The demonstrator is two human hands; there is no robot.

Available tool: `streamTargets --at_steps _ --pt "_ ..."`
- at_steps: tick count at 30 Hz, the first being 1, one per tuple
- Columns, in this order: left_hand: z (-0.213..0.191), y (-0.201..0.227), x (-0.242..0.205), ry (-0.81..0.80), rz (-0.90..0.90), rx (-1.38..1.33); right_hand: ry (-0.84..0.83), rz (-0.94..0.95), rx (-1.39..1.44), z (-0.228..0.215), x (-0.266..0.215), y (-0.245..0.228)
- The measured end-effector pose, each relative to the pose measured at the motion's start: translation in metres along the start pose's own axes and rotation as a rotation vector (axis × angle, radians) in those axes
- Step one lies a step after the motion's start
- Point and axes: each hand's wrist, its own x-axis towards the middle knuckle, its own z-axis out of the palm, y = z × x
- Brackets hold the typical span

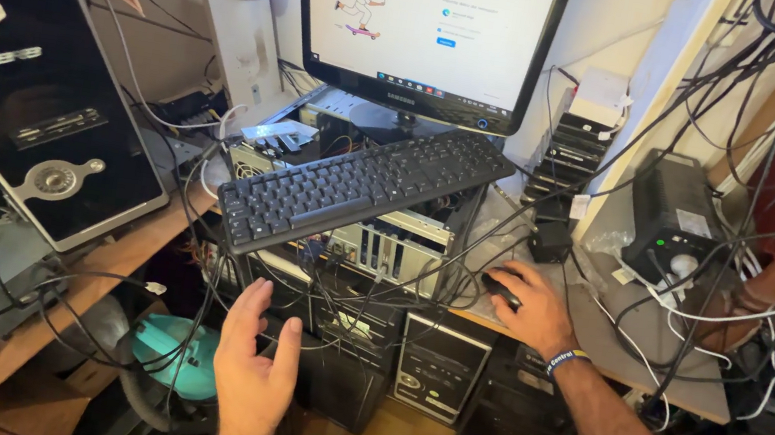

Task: Troubleshooting and repairing computer systems by interacting with software and hardware components

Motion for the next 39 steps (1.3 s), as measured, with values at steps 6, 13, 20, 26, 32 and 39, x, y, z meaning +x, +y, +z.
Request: streamTargets --at_steps 6,13,20,26,32,39 --pt "-0.001 0.0 0.0 -0.007 -0.006 0.002 0.11 -0.006 -0.061 0.002 -0.001 0.0" --pt "-0.004 0.001 0.001 -0.008 -0.029 0.019 0.058 0.007 -0.075 0.0 -0.002 -0.002" --pt "-0.006 0.002 0.001 -0.002 -0.043 0.012 0.043 0.05 -0.095 0.002 -0.003 -0.001" --pt "-0.006 0.005 0.002 0.0 -0.052 0.009 0.078 0.019 -0.071 0.0 -0.002 -0.004" --pt "-0.008 0.01 0.003 0.06 0.016 0.015 0.044 0.05 -0.089 -0.003 -0.001 -0.008" --pt "-0.01 0.005 0.002 0.126 0.05 0.037 0.03 0.049 -0.063 -0.001 -0.001 -0.005"
